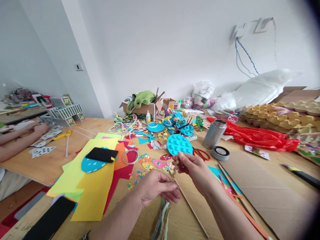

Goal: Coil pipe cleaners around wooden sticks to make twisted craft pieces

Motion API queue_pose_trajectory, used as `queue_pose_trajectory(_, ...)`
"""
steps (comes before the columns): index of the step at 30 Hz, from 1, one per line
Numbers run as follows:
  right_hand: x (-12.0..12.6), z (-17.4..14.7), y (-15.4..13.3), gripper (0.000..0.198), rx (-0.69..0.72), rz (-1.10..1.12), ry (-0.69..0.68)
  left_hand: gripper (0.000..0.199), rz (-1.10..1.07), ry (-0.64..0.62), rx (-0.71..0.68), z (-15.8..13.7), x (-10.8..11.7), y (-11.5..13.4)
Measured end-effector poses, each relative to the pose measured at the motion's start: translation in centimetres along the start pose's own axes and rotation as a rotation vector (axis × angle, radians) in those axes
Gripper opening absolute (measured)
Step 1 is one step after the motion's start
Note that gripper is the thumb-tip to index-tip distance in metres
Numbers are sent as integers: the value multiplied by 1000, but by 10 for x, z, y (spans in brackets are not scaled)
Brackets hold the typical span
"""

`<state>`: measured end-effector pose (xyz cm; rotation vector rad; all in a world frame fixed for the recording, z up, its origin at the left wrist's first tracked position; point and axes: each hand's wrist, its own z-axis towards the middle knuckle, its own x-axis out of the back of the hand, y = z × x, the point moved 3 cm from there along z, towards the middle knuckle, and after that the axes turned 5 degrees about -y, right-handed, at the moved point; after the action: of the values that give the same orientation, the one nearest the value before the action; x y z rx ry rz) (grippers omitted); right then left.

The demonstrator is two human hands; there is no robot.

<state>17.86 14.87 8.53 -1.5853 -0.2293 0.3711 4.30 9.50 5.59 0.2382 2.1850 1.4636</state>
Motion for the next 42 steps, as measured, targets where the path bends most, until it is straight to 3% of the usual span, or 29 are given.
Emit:
queue_pose_trajectory(8, 2, 1, 1, 40, 31, -41, 51, 27, -30, -11, 5, 0, 0, 0)
queue_pose_trajectory(15, 0, -3, -7, 30, 172, -145, 207, 24, -530, 54, -91, 5, 11, 8)
queue_pose_trajectory(19, -16, -7, -7, 23, 206, -288, 97, 21, -711, 154, -121, 9, 18, 7)
queue_pose_trajectory(23, -33, -10, 2, 18, 202, -414, 3, 19, -779, 166, -170, 10, 16, 8)
queue_pose_trajectory(27, -37, -9, 12, 23, 149, -409, 22, 23, -725, 156, -223, 10, 11, 8)
queue_pose_trajectory(34, -34, -4, 16, 35, -22, -88, -51, 34, -483, 177, -334, 10, 4, 8)
queue_pose_trajectory(37, -33, -4, 16, 33, -62, 93, -90, 30, -427, 150, -380, 9, 2, 13)
queue_pose_trajectory(42, -33, -4, 17, 32, -93, 202, -98, 21, -222, 247, -494, 2, 8, 23)
